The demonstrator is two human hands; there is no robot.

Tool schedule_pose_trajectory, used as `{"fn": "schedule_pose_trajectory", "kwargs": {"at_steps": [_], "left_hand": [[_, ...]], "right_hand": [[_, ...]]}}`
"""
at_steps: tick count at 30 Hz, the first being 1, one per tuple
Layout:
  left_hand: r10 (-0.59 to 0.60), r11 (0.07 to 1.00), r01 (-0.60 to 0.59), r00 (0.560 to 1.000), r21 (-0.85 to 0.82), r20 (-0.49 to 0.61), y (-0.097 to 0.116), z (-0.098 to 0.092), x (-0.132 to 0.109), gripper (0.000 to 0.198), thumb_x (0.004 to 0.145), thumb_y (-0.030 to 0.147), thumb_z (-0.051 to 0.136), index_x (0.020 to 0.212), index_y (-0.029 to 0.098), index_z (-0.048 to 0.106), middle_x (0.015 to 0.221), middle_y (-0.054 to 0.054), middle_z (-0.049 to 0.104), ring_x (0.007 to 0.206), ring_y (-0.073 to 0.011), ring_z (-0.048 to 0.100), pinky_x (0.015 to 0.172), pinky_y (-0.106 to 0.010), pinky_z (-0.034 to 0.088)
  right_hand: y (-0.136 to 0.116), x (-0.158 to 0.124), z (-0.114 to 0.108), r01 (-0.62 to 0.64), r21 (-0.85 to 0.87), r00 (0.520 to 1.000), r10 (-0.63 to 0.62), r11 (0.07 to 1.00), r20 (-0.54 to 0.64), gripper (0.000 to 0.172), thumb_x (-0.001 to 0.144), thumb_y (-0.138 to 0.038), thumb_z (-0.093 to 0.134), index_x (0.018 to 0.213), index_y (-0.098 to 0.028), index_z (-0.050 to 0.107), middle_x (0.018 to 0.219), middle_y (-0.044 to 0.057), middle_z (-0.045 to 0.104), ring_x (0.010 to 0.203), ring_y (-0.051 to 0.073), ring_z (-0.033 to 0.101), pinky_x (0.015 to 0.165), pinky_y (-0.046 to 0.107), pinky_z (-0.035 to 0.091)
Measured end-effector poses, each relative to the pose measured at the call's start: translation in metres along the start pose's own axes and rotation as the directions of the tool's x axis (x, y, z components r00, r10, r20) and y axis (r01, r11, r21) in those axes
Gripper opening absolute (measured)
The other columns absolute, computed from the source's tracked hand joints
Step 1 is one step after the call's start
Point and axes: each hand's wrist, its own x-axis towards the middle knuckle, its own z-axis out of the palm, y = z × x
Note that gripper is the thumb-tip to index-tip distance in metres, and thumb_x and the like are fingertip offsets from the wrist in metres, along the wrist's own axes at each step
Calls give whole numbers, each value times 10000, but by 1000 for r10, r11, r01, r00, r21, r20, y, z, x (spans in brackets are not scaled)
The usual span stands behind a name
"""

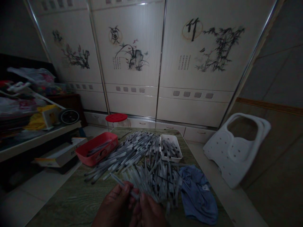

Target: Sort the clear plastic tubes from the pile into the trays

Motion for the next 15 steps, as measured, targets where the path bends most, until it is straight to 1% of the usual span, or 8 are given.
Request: {"fn": "schedule_pose_trajectory", "kwargs": {"at_steps": [1,3,5,7,9,11,13,15], "left_hand": [[8,1000,-8,1000,3,-9,0,-1,1,390,737,465,911,869,178,683,754,-32,733,551,-108,569,550,-247,480],[31,999,-30,999,21,-34,-1,-4,2,404,724,465,920,868,172,681,755,-31,735,539,-99,550,540,-236,463],[42,998,-40,998,39,-39,1,-5,3,404,736,478,909,864,171,679,735,-26,728,530,-101,549,534,-237,456],[39,998,-38,999,45,-27,4,-4,3,394,761,495,886,849,170,681,674,-9,696,519,-109,551,543,-250,467],[27,999,-26,999,34,-25,6,-2,2,394,773,513,870,843,171,688,617,11,654,504,-114,542,532,-257,465],[27,1000,-27,999,1,-45,7,1,0,390,756,498,889,838,174,689,629,12,659,514,-111,544,538,-258,474],[27,999,-29,998,-32,-51,6,2,0,387,729,473,915,830,180,683,686,-1,696,526,-106,547,546,-263,488],[36,999,-38,999,-29,-38,3,1,0,393,707,459,933,822,181,680,711,-9,716,526,-101,549,543,-256,490]], "right_hand": [[0,0,0,31,-29,1000,-31,999,6,710,671,-872,737,791,-180,632,559,-35,637,395,53,511,418,158,289],[-1,1,-2,109,-92,994,-108,990,17,680,658,-831,786,786,-189,604,573,-56,641,370,24,433,405,153,274],[-3,0,-5,143,-98,990,-141,985,28,652,662,-786,821,826,-196,598,628,-51,683,357,19,418,392,156,281],[-5,0,-8,125,-42,991,-123,991,53,586,716,-727,818,825,-196,593,659,-33,708,362,36,469,383,160,287],[-5,0,-10,88,49,991,-92,995,102,496,774,-643,796,811,-195,585,668,-15,720,377,53,519,382,160,289],[-5,1,-12,32,144,985,-55,989,162,438,757,-568,810,847,-203,585,715,0,747,389,73,558,388,173,323],[-4,4,-11,-6,188,976,-35,982,214,479,718,-579,832,910,-207,599,781,19,768,409,88,584,408,193,372],[-1,7,-11,2,130,974,-32,992,223,561,705,-680,819,916,-204,610,747,12,748,396,81,552,407,199,359]]}}
